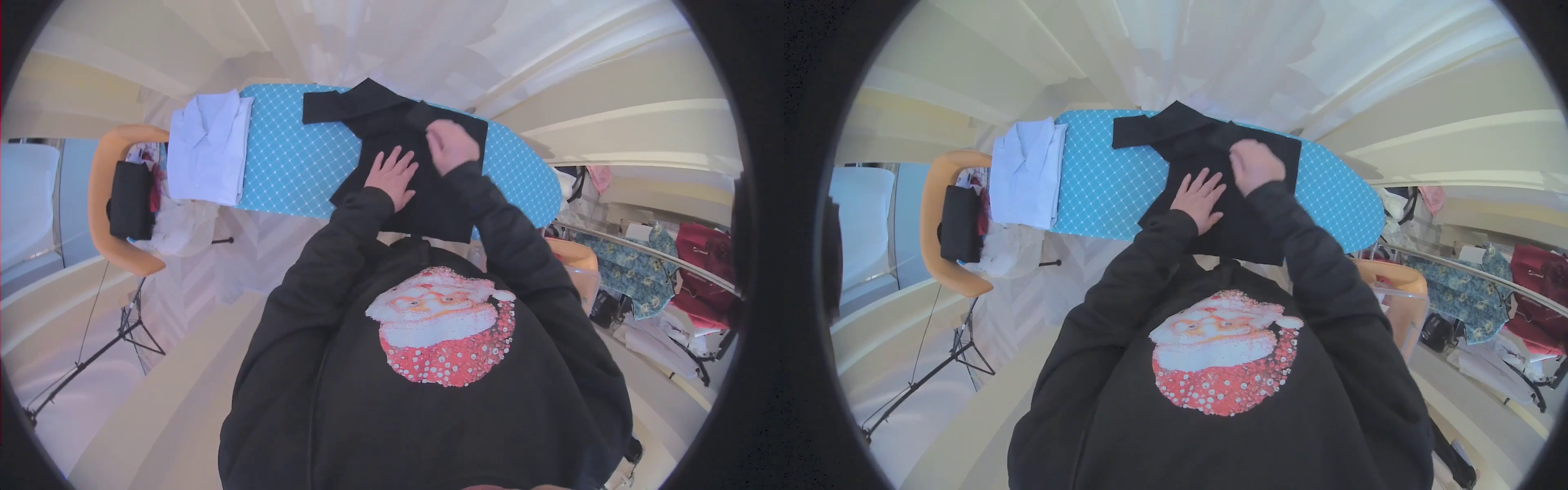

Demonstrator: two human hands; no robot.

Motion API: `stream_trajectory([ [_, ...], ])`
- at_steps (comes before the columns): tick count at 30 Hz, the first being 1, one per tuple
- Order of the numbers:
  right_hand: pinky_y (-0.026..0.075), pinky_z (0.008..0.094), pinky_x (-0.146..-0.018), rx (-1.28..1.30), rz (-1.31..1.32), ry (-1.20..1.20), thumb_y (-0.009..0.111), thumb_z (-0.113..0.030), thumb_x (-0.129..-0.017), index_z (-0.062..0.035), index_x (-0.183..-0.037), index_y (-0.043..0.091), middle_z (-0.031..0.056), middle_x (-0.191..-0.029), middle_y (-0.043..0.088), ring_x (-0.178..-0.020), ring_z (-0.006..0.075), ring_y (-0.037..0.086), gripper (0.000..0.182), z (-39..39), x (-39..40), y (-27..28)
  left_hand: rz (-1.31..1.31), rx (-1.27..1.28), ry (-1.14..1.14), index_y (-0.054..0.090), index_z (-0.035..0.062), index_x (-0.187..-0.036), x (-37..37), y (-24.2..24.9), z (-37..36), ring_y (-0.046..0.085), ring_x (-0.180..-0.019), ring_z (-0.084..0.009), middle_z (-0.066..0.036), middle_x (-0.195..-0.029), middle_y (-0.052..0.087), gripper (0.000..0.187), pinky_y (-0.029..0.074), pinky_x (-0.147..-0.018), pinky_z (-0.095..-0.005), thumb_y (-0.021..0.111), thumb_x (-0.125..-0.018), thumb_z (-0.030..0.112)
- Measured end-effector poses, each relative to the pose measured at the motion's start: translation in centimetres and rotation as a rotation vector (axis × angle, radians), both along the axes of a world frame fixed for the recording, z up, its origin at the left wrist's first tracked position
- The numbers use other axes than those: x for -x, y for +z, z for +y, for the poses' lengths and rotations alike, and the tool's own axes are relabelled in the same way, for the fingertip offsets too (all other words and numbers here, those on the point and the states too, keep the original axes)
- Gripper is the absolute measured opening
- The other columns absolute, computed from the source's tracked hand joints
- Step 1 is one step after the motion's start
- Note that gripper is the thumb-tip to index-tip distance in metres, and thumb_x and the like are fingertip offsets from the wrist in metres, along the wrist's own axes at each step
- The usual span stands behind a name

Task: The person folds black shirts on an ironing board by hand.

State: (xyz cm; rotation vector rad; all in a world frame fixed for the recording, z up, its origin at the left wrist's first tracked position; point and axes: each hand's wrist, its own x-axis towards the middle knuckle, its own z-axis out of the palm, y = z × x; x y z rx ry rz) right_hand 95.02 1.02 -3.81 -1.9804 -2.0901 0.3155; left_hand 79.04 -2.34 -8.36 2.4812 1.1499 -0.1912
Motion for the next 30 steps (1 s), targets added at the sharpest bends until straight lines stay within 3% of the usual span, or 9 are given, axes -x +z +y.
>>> stream_trajectory([
  [4,0.048,0.0335,-0.068,0.174,-0.037,0.183,0.044,-0.022,-0.085,-0.0103,-0.091,0.060,0.0055,-0.092,0.061,-0.082,0.0238,0.058,0.021,-3.1,0.8,-2.1,-0.262,-0.005,0.172,0.054,0.0044,-0.111,0.4,-0.6,0.3,0.036,-0.121,-0.0280,-0.012,-0.122,0.048,0.034,0.026,-0.102,-0.0389,0.047,-0.084,0.023],
  [9,0.046,0.0325,-0.072,0.088,0.147,0.074,0.048,-0.019,-0.083,-0.0085,-0.090,0.059,0.0053,-0.092,0.061,-0.083,0.0225,0.057,0.017,-3.9,-0.7,-3.3,-0.375,0.096,0.446,0.058,0.0038,-0.100,0.9,0.9,0.4,0.051,-0.103,-0.0246,-0.012,-0.107,0.056,0.022,0.040,-0.093,-0.0325,0.056,-0.081,0.015],
  [13,0.044,0.0334,-0.079,0.104,0.142,0.005,0.048,-0.019,-0.084,-0.0087,-0.098,0.059,0.0057,-0.098,0.060,-0.089,0.0227,0.055,0.021,-2.9,-2.0,-3.4,-0.252,0.017,0.350,0.055,0.0068,-0.109,0.3,0.5,0.7,0.048,-0.105,-0.0247,-0.010,-0.111,0.054,0.031,0.040,-0.092,-0.0340,0.055,-0.081,0.022],
  [16,0.045,0.0342,-0.080,0.248,0.100,0.030,0.047,-0.021,-0.084,-0.0083,-0.099,0.059,0.0066,-0.102,0.060,-0.092,0.0238,0.055,0.023,-2.0,-2.2,-3.0,-0.241,0.054,0.363,0.058,0.0066,-0.105,0.5,0.8,1.3,0.048,-0.104,-0.0243,-0.010,-0.109,0.056,0.028,0.040,-0.091,-0.0340,0.054,-0.083,0.024],
  [19,0.045,0.0347,-0.079,0.196,0.091,0.028,0.047,-0.020,-0.083,-0.0079,-0.095,0.059,0.0070,-0.099,0.060,-0.089,0.0240,0.055,0.021,-1.1,-2.0,-2.2,-0.358,-0.037,0.516,0.058,0.0034,-0.100,2.7,0.7,3.8,0.050,-0.099,-0.0278,-0.014,-0.104,0.055,0.023,0.042,-0.089,-0.0358,0.054,-0.081,0.015],
  [22,0.044,0.0352,-0.083,0.163,0.095,0.091,0.048,-0.018,-0.082,-0.0070,-0.095,0.060,0.0075,-0.099,0.060,-0.092,0.0248,0.054,0.020,-0.9,-1.1,-1.7,-0.479,-0.375,0.602,0.055,0.0027,-0.102,6.4,-1.3,7.5,0.049,-0.097,-0.0309,-0.015,-0.102,0.053,0.034,0.041,-0.087,-0.0379,0.052,-0.068,0.004],
  [25,0.041,0.0353,-0.090,0.215,0.065,0.167,0.051,-0.017,-0.083,-0.0050,-0.102,0.059,0.0098,-0.109,0.057,-0.101,0.0258,0.051,0.024,-1.2,0.2,-1.9,-0.121,-0.373,0.573,0.045,0.0124,-0.119,9.4,-1.8,10.8,0.036,-0.115,-0.0307,-0.010,-0.122,0.042,0.055,0.034,-0.095,-0.0376,0.057,-0.066,0.009],
  [28,0.034,0.0362,-0.098,0.319,-0.001,0.179,0.054,-0.020,-0.084,-0.0052,-0.109,0.057,0.0104,-0.120,0.051,-0.112,0.0271,0.045,0.029,-1.7,1.0,-2.5,0.124,-0.218,0.460,0.040,0.0159,-0.125,10.8,-1.5,13.1,0.032,-0.121,-0.0284,-0.007,-0.128,0.039,0.053,0.032,-0.097,-0.0370,0.054,-0.075,0.016],
  [30,0.032,0.0368,-0.100,0.337,0.002,0.168,0.054,-0.020,-0.084,-0.0049,-0.109,0.057,0.0103,-0.123,0.048,-0.114,0.0276,0.042,0.030,-2.0,1.3,-2.6,0.091,-0.246,0.419,0.053,0.0120,-0.103,11.4,-2.1,14.3,0.040,-0.104,-0.0283,-0.007,-0.109,0.047,0.028,0.040,-0.082,-0.0364,0.051,-0.075,0.012],
])
